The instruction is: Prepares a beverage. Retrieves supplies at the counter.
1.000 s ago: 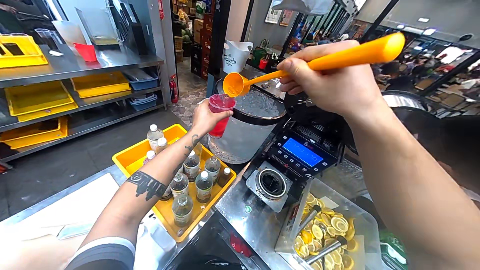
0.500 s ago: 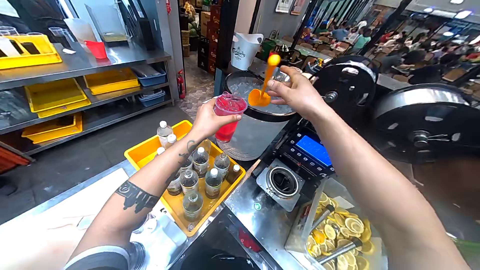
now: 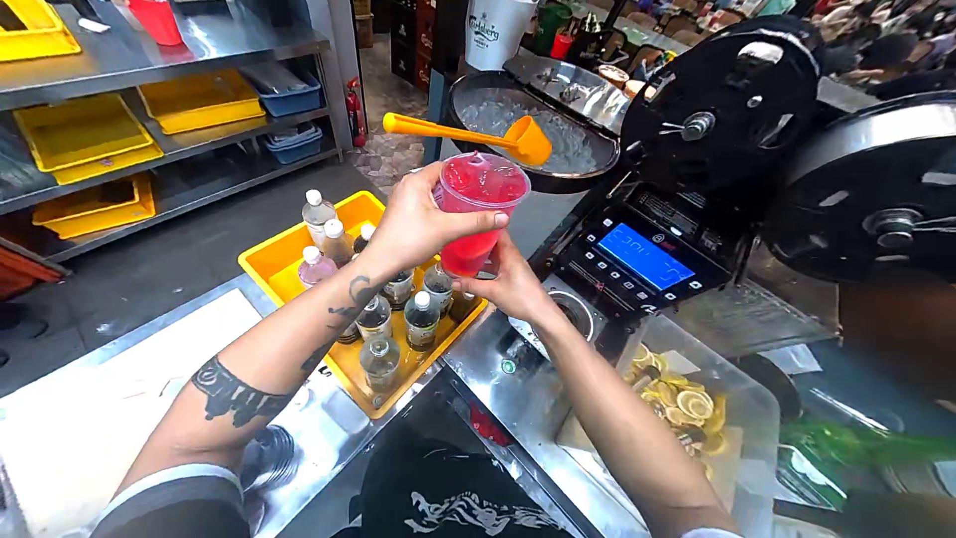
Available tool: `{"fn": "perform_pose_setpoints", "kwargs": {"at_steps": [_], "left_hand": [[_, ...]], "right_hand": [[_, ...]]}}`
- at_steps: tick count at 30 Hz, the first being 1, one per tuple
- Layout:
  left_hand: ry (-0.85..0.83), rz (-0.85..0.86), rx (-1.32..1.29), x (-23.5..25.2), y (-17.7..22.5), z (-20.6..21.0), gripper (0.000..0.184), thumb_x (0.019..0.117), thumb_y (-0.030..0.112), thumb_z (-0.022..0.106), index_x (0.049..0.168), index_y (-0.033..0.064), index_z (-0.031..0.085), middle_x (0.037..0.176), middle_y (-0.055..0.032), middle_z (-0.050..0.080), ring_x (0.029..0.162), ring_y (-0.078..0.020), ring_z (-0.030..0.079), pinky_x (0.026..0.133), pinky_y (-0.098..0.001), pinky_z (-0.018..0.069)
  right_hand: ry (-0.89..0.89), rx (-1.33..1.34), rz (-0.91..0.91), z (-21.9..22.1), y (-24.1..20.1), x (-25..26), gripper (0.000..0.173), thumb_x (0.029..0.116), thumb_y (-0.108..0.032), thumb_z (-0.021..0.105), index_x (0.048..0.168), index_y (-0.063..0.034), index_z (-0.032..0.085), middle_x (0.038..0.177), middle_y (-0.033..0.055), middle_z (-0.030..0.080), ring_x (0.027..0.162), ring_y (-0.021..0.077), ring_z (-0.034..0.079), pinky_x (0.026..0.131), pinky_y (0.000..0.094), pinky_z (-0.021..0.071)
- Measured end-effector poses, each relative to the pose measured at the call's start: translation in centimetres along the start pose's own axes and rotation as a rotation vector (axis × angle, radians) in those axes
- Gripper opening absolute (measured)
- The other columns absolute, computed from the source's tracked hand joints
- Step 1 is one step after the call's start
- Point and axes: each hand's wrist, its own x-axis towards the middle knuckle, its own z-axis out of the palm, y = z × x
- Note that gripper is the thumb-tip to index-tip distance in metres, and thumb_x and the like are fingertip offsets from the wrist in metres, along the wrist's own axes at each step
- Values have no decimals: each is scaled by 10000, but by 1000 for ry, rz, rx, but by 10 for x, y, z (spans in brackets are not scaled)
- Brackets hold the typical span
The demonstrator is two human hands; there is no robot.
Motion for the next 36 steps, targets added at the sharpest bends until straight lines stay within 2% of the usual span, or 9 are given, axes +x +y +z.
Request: {"fn": "perform_pose_setpoints", "kwargs": {"at_steps": [2, 7, 10, 15, 17, 21, 31, 34, 36], "left_hand": [[9, 22, 10, 0, 9, 6, 669, 730, 478, 905, 1252, 130, 673, 1078, 26, 759, 1012, -84, 727, 912, -358, 641], [31, 20, 99, 4, 28, 15, 692, 714, 566, 878, 1246, 168, 686, 1084, 55, 749, 1019, -54, 709, 928, -349, 617], [32, 14, 115, 7, 33, 21, 685, 705, 587, 876, 1221, 175, 695, 1068, 59, 750, 1007, -51, 710, 918, -351, 619], [28, 25, 132, 11, 38, 31, 671, 707, 580, 877, 1205, 168, 696, 1065, 57, 747, 1008, -50, 706, 922, -354, 614], [28, 32, 123, 13, 39, 34, 661, 711, 570, 880, 1199, 163, 696, 1059, 56, 749, 1003, -52, 709, 922, -353, 615], [23, 30, 105, 15, 39, 39, 649, 716, 547, 885, 1199, 155, 700, 1046, 50, 753, 987, -53, 715, 909, -349, 622], [11, 43, 73, 14, 37, 49, 647, 725, 526, 889, 1218, 153, 696, 1063, 46, 755, 1001, -63, 717, 916, -353, 624], [15, 45, 60, 12, 36, 52, 654, 723, 518, 895, 1221, 147, 690, 1053, 43, 756, 990, -64, 718, 908, -351, 625], [19, 52, 57, 10, 35, 54, 651, 729, 494, 897, 1230, 139, 680, 1052, 40, 757, 985, -60, 720, 900, -336, 629]], "right_hand": [[42, 40, -70, 1, 1, -2, 908, 747, -141, 918, 1463, -35, 370, 1306, 113, 635, 1178, 191, 673, 997, 376, 610], [60, 41, -146, -11, 0, -7, 815, 766, -149, 892, 1417, -21, 418, 1278, 106, 655, 1188, 192, 667, 1018, 381, 596], [90, 86, -151, -16, 0, -9, 761, 784, -126, 866, 1405, -18, 441, 1264, 118, 663, 1179, 211, 673, 1018, 402, 597], [104, 129, -153, -24, -2, -13, 706, 819, -65, 828, 1407, -4, 442, 1272, 127, 667, 1190, 213, 671, 1042, 386, 583], [76, 136, -150, -29, -2, -13, 734, 823, -77, 834, 1426, -5, 421, 1290, 130, 656, 1202, 219, 666, 1046, 391, 581], [7, 168, -100, -38, -4, -17, 862, 768, -54, 881, 1459, -28, 367, 1329, 137, 634, 1220, 248, 659, 1045, 414, 587], [-22, 210, -103, -50, -4, -24, 910, 771, 29, 847, 1507, -36, 316, 1381, 145, 601, 1262, 271, 631, 1066, 424, 569], [14, 201, -121, -60, -13, -28, 1004, 769, 5, 849, 1568, -38, 243, 1407, 151, 574, 1285, 271, 608, 1077, 428, 560], [85, 180, -102, -73, -28, -34, 1050, 783, -24, 822, 1616, -75, 186, 1439, 146, 547, 1286, 270, 604, 1052, 428, 572]]}}
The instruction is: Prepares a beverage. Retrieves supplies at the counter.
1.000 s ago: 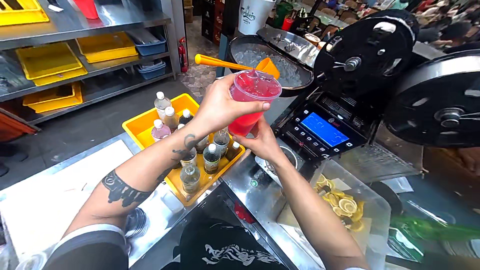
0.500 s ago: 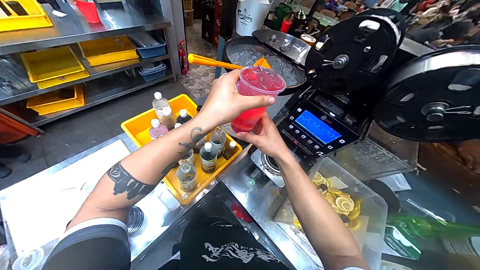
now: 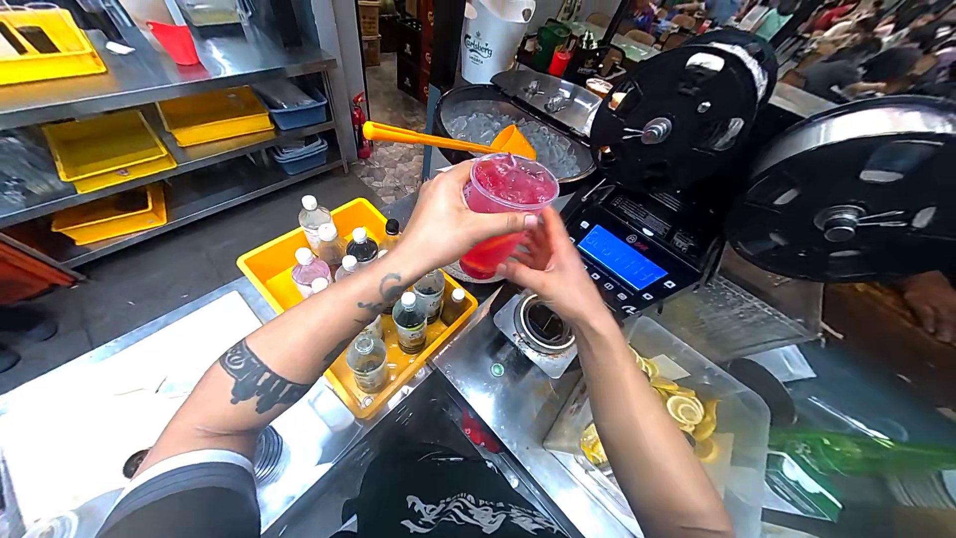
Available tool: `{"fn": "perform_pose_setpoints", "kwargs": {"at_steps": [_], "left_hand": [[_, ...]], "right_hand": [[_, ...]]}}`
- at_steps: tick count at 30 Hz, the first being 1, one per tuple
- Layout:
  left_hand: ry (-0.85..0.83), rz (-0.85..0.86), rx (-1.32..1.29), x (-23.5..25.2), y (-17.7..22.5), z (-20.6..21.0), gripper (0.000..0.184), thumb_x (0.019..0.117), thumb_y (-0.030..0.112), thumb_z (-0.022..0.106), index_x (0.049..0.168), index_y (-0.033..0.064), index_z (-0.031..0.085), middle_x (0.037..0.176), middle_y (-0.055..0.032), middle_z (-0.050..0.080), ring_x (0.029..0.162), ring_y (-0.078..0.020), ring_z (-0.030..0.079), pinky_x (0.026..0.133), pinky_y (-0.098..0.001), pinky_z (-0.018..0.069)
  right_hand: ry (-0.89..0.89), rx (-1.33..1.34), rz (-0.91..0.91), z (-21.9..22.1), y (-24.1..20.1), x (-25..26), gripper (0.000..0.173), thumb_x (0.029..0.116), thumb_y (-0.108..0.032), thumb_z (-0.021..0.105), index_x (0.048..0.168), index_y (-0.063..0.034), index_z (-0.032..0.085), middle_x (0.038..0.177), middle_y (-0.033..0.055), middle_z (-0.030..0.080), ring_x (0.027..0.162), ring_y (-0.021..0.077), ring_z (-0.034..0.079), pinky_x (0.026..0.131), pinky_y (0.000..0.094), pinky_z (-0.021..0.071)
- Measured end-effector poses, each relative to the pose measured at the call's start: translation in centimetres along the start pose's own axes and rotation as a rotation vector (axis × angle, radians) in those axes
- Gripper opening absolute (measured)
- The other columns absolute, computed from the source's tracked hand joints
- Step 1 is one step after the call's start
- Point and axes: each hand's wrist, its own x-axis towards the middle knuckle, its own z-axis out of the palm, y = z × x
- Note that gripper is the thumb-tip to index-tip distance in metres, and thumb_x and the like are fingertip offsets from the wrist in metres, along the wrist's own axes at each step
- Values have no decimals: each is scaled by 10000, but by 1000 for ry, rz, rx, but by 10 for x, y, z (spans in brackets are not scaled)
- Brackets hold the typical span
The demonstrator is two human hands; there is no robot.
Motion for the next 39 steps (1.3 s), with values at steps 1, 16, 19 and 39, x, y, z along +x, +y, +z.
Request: {"fn": "perform_pose_setpoints", "kwargs": {"at_steps": [1, 16, 19, 39], "left_hand": [[4, 6, 3, -2, -1, 1, 652, 730, 495, 895, 1230, 137, 678, 1051, 39, 756, 984, -57, 719, 897, -333, 627], [-43, 66, 44, -14, -2, 50, 617, 745, 420, 888, 1224, 102, 665, 1039, 7, 746, 967, -55, 710, 909, -322, 603], [-96, 82, 32, -10, -1, 59, 638, 726, 406, 902, 1228, 96, 661, 1051, 6, 746, 978, -57, 710, 919, -322, 603], [-404, 19, 79, -55, -56, 124, 860, 816, 576, 798, 1464, 73, 538, 1287, -127, 687, 1213, -214, 651, 1069, -483, 508]], "right_hand": [[48, -6, 5, -5, -11, -2, 1046, 782, -28, 798, 1628, -104, 186, 1451, 135, 544, 1283, 269, 604, 1025, 423, 582], [-133, -743, 178, -31, -111, 19, 1218, 714, -472, 901, 1638, -146, 177, 1354, 101, 603, 1158, 184, 653, 974, 407, 574], [-94, -794, 187, -33, -110, 16, 1036, 719, -441, 867, 1562, -141, 344, 1266, 82, 648, 1077, 190, 675, 914, 434, 584], [21, -805, 290, -96, -126, -28, 1023, 667, -373, 882, 1523, -156, 365, 1242, 88, 649, 1009, 180, 694, 839, 388, 611]]}}
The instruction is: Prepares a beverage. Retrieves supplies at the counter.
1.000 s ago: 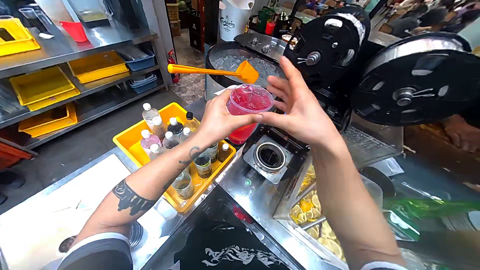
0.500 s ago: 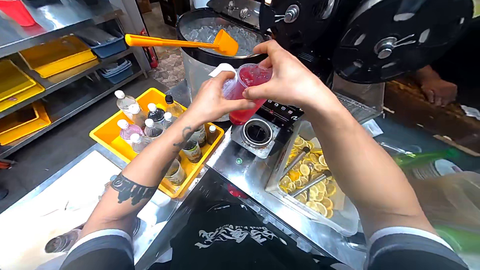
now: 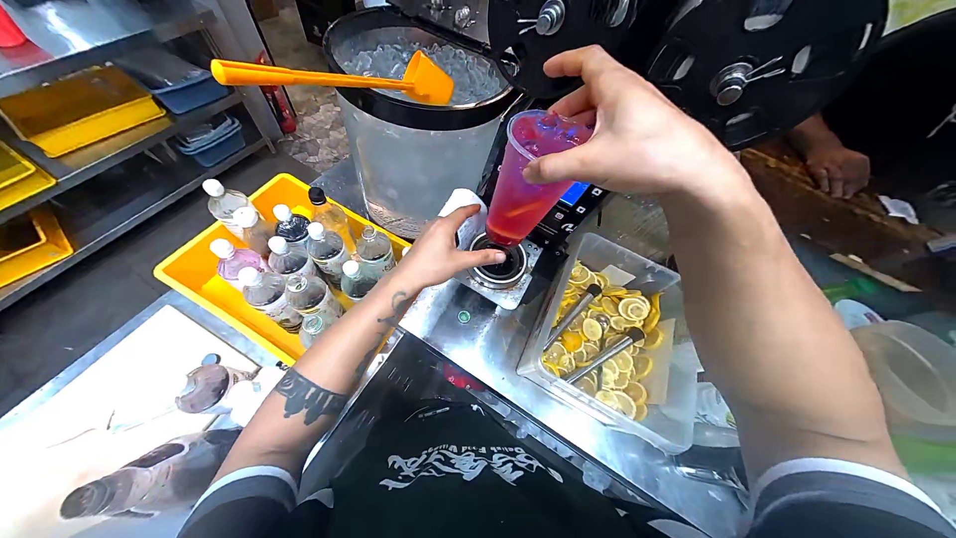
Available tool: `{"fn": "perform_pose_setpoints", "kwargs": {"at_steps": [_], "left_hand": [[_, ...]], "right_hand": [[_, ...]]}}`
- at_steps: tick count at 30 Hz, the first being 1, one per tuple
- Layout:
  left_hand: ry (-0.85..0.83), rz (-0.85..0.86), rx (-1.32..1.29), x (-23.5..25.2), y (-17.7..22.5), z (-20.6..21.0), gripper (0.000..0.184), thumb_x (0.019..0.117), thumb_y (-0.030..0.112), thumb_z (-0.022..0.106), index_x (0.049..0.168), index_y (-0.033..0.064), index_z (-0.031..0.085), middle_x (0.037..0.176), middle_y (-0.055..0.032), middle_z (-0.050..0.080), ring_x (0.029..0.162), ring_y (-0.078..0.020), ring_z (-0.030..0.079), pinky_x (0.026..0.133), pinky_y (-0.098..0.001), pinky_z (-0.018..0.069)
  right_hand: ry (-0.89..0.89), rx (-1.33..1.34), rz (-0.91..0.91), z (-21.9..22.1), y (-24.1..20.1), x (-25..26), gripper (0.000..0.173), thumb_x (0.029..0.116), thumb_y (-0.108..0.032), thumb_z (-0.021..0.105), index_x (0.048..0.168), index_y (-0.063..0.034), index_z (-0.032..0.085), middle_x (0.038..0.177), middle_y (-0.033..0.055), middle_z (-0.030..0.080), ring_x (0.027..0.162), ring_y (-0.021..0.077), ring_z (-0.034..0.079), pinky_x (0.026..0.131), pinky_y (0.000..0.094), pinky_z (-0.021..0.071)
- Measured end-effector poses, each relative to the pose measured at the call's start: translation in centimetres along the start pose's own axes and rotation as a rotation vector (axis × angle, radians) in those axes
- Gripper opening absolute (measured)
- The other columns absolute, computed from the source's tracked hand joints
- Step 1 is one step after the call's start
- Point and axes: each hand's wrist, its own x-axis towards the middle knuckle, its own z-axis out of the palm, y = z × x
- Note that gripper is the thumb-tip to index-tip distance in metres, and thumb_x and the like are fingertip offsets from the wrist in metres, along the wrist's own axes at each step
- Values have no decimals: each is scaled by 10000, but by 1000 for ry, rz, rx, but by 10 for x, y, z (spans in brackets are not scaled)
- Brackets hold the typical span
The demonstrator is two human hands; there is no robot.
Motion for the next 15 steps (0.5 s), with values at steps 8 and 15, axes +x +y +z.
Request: {"fn": "perform_pose_setpoints", "kwargs": {"at_steps": [8, 15], "left_hand": [[36, 204, -171, 7, 5, 16, 551, 892, 451, 777, 1304, 101, 675, 1199, -24, 730, 1163, -92, 664, 1062, -407, 533], [4, 218, -110, 3, 1, 21, 648, 924, 521, 714, 1410, 109, 598, 1294, 19, 699, 1275, -86, 598, 1246, -557, 276]], "right_hand": [[-21, -48, -44, -15, -14, -18, 1044, 660, -427, 862, 1536, -174, 352, 1221, 39, 648, 1007, 115, 691, 823, 314, 616], [-19, -59, -6, -17, -12, -19, 1040, 658, -423, 874, 1525, -175, 357, 1207, 44, 663, 988, 118, 704, 819, 317, 622]]}}
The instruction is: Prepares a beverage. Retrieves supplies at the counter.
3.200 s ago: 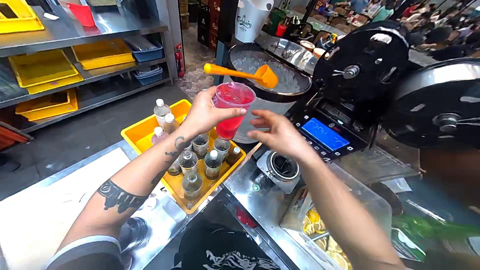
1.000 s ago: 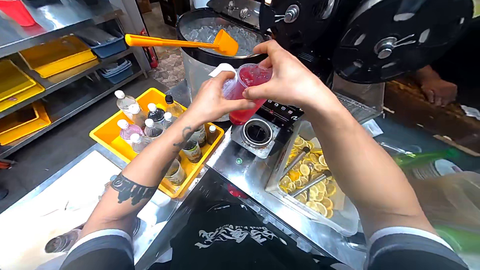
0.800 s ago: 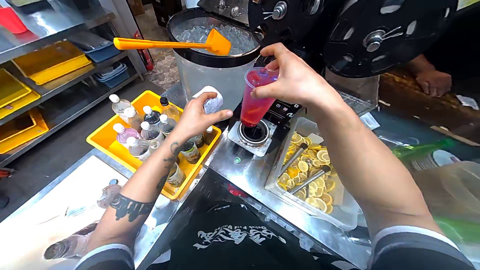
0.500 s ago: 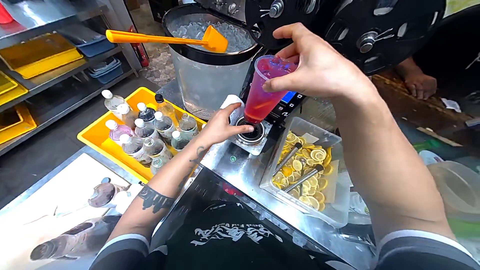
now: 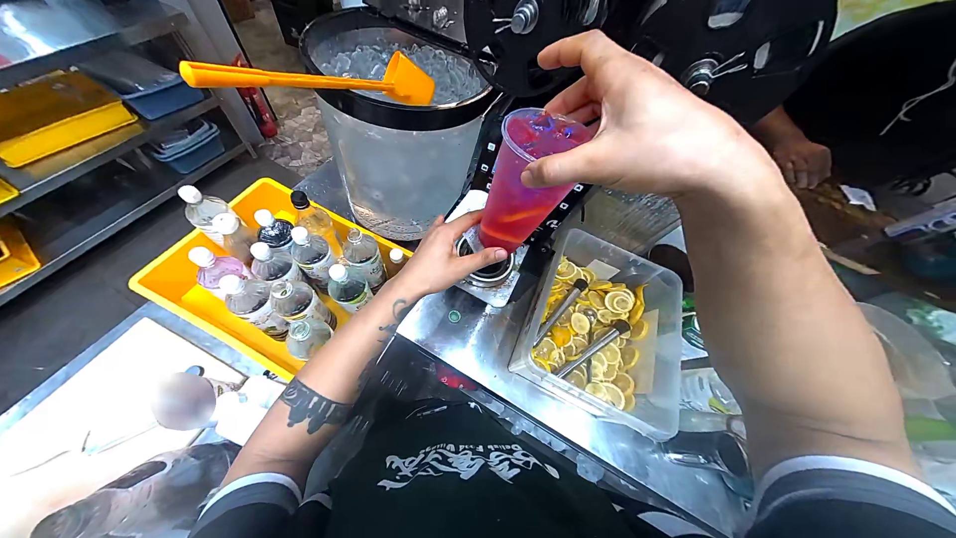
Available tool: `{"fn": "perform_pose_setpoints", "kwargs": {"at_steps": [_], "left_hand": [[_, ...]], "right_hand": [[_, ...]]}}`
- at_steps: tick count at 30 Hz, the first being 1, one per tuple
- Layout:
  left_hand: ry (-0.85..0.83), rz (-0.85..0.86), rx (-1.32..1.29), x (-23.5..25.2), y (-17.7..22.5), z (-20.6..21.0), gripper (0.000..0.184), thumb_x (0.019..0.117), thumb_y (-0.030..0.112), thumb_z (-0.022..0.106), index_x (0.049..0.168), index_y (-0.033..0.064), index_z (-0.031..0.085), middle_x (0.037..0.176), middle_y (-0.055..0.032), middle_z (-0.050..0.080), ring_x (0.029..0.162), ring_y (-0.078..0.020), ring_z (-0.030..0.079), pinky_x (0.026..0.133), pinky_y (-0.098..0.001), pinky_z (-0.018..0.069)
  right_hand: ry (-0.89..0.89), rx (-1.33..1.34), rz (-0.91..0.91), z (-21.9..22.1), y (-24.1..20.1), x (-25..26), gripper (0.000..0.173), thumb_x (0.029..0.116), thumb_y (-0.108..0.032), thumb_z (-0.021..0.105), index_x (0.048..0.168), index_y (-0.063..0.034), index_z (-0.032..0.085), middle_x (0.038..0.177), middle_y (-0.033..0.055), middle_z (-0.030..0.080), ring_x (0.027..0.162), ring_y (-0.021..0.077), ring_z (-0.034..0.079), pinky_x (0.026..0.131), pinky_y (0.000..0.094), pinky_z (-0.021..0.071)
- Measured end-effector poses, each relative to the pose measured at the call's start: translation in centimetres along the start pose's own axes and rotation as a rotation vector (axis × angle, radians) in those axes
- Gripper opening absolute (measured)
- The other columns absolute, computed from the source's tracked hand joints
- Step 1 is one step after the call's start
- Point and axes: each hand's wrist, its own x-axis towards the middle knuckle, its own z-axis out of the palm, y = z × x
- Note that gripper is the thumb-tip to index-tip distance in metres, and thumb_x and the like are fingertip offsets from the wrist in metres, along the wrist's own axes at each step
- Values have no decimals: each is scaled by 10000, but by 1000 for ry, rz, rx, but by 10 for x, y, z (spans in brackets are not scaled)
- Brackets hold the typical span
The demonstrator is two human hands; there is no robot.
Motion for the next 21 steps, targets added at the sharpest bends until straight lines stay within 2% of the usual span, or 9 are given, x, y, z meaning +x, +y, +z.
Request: {"fn": "perform_pose_setpoints", "kwargs": {"at_steps": [2, 3, 4, 5, 8, 11, 14, 16, 21], "left_hand": [[17, -74, -10, -7, -3, -7, 756, 884, 560, 741, 1459, 106, 558, 1358, -15, 666, 1307, -118, 579, 1223, -507, 334], [67, -116, -27, -12, -4, -11, 739, 888, 556, 736, 1447, 101, 574, 1345, -47, 671, 1272, -142, 608, 1162, -475, 427], [139, -159, -58, -17, -4, -15, 653, 924, 505, 717, 1414, 89, 602, 1297, -78, 690, 1187, -152, 661, 1064, -441, 526], [221, -196, -101, -24, -3, -20, 534, 974, 413, 680, 1380, 71, 624, 1270, -98, 697, 1107, -156, 692, 983, -411, 573], [435, -284, -170, -43, -5, -37, 314, 1039, 185, 567, 1317, 77, 665, 1265, -63, 695, 823, -98, 684, 748, -301, 587], [532, -293, -211, -64, -3, -54, 286, 1035, 104, 525, 1263, 87, 697, 1288, -36, 694, 857, -90, 679, 766, -291, 571], [551, -269, -404, -83, 3, -62, 245, 1011, 40, 550, 1232, 44, 654, 1158, -69, 697, 816, -134, 660, 732, -319, 581], [500, -243, -552, -93, 6, -65, 286, 993, -12, 551, 1276, 28, 547, 1099, -125, 689, 863, -202, 713, 754, -389, 633], [373, -197, -765, -107, 22, -72, 402, 990, -29, 399, 1386, 24, 445, 1194, -182, 658, 976, -262, 716, 827, -447, 630]], "right_hand": [[-4, 4, 3, 2, 4, 3, 1017, 672, -405, 879, 1515, -164, 363, 1204, 59, 670, 978, 135, 707, 817, 334, 620], [-2, 5, 9, 4, 7, 4, 1013, 677, -400, 885, 1513, -162, 365, 1196, 63, 676, 971, 141, 709, 811, 339, 620], [0, 3, 17, 7, 11, 6, 1012, 680, -394, 889, 1514, -161, 366, 1193, 68, 675, 970, 151, 707, 811, 354, 619], [10, -9, 22, 10, 15, 8, 1009, 676, -395, 885, 1513, -163, 370, 1186, 66, 675, 964, 156, 707, 812, 367, 620], [23, -46, 56, 27, 30, 15, 1020, 690, -385, 885, 1533, -158, 359, 1198, 95, 663, 983, 211, 692, 836, 448, 598], [37, -16, 75, 55, 57, 23, 1045, 676, -352, 900, 1544, -143, 358, 1209, 136, 653, 1011, 260, 682, 858, 491, 590], [42, 25, 99, 89, 84, 27, 1066, 660, -335, 919, 1544, -134, 357, 1217, 157, 660, 1049, 293, 685, 894, 530, 583], [40, 15, 99, 109, 97, 28, 1086, 657, -354, 920, 1558, -139, 352, 1235, 168, 647, 1082, 324, 664, 914, 566, 562], [13, -28, 86, 162, 133, 30, 1110, 648, -382, 929, 1563, -141, 348, 1301, 215, 610, 1176, 384, 614, 971, 618, 515]]}}
